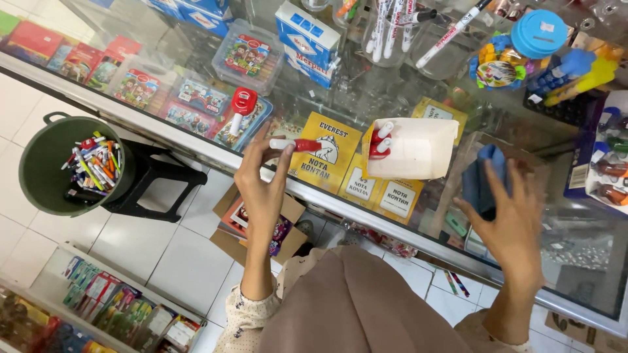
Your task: Cleaning and sorting various stationery items and small toys on a glass display counter.
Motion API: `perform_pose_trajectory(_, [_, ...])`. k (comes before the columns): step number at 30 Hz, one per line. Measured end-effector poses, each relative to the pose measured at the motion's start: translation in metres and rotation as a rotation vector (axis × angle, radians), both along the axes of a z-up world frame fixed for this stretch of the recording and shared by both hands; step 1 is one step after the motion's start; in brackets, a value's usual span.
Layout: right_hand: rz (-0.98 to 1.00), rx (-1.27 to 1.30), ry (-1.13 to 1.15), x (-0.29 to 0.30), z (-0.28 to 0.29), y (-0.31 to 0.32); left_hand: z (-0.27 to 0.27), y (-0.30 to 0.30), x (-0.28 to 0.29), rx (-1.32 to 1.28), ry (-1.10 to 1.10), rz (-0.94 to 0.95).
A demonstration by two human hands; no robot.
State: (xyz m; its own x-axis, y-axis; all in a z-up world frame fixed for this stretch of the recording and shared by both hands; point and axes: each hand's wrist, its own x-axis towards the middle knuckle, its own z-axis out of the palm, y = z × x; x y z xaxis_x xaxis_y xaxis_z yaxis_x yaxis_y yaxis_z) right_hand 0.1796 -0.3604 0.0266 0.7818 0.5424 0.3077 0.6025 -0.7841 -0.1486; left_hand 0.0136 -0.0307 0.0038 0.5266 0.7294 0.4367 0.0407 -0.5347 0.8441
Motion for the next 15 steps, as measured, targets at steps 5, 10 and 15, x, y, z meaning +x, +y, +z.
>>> perform_pose_trajectory(5, [0.023, 0.061, 0.024, 0.003, -0.047, -0.024, 0.006, -0.018, -0.005, -0.171, -0.096, -0.146])
perform_pose_trajectory(10, [-0.16, 0.792, 0.072, -0.006, -0.058, -0.037, 0.025, -0.035, -0.01, -0.044, -0.05, -0.221])
perform_pose_trajectory(15, [-0.009, 1.121, 0.238, -0.058, -0.05, -0.01, 0.039, -0.066, -0.001, -0.085, -0.072, -0.411])
